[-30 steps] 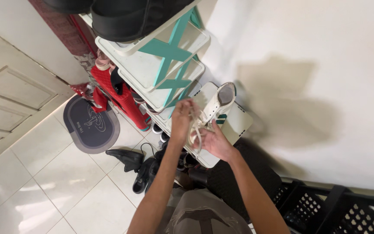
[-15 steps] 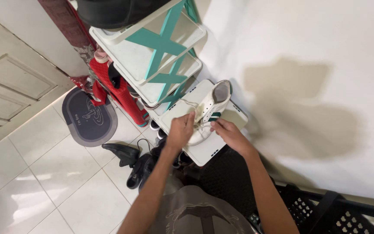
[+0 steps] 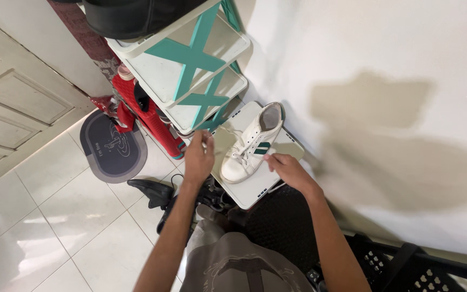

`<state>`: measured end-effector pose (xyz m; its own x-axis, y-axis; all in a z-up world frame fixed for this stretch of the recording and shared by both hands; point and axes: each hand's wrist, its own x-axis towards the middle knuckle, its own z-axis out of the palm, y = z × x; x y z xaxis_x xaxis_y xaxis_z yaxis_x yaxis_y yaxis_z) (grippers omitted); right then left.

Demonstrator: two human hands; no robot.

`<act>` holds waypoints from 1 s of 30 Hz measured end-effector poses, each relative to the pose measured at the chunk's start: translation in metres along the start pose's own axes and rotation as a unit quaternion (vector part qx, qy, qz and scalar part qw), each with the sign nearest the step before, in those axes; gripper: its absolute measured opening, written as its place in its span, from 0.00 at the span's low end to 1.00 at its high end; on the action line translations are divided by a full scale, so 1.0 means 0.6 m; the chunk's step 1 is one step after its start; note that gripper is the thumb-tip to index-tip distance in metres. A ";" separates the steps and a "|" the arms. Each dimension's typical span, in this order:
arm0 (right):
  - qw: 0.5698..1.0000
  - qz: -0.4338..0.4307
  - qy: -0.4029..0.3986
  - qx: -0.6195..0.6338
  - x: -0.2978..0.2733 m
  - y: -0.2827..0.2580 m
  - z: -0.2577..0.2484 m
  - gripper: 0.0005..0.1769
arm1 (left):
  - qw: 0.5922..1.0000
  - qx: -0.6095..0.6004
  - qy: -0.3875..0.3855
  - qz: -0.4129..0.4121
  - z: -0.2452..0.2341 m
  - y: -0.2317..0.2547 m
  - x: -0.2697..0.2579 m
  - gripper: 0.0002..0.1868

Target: The person unlaces a white sneaker, removes the laces, and then re-laces the same shoe. The person threads the laces through the eyelets and ties a knot.

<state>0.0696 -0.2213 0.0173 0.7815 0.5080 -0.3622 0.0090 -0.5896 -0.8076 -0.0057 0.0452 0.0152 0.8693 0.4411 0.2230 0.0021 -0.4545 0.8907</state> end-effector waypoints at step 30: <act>0.993 -0.060 0.019 0.098 0.038 0.013 0.055 0.26 | 0.990 0.017 -0.116 -0.072 0.099 -0.047 -0.008 0.28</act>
<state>0.0667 -0.1935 -0.0124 0.8053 0.5410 -0.2427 -0.0154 -0.3901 -0.9206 0.0194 0.0100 -0.0345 0.9488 0.3157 -0.0066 0.1482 -0.4270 0.8920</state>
